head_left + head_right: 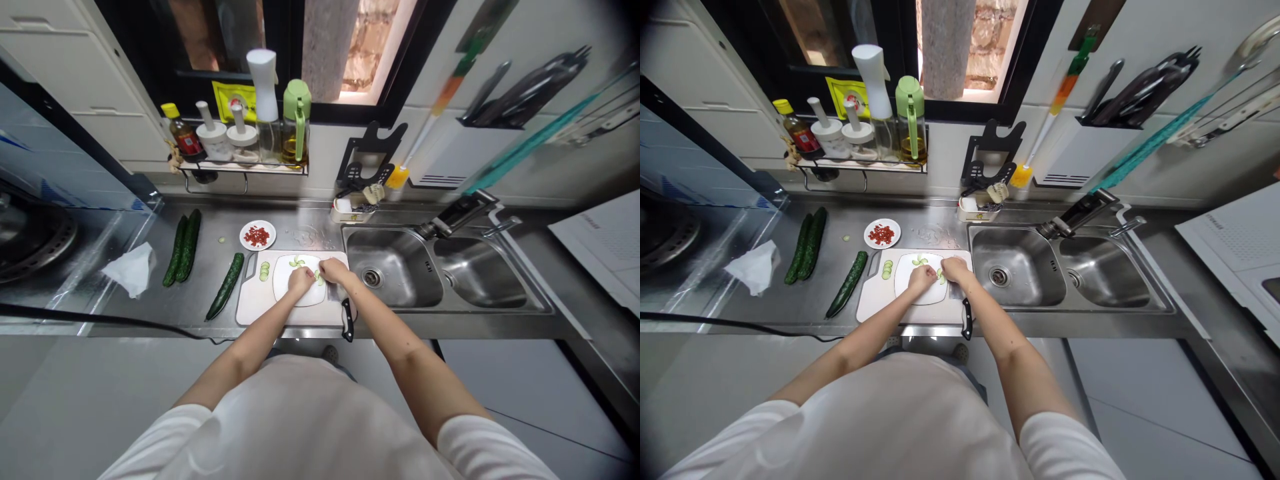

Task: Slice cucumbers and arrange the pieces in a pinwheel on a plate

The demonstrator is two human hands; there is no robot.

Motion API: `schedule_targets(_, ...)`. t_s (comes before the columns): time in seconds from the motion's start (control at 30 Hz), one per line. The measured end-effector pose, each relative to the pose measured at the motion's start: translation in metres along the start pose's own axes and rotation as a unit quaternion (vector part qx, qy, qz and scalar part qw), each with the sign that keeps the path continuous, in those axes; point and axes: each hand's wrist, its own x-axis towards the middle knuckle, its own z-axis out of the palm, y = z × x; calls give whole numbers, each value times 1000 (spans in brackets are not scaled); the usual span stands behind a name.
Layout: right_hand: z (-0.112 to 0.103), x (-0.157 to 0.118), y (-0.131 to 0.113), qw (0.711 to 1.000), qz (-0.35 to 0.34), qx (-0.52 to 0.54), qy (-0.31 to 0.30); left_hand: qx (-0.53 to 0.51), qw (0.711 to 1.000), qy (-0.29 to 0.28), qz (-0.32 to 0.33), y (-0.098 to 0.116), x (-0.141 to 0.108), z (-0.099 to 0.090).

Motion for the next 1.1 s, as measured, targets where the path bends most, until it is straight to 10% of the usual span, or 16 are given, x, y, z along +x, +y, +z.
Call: schedule_targets(1.1,42,-61,-28,988,95,88,85,226,972,-27,58,7,-2,-1)
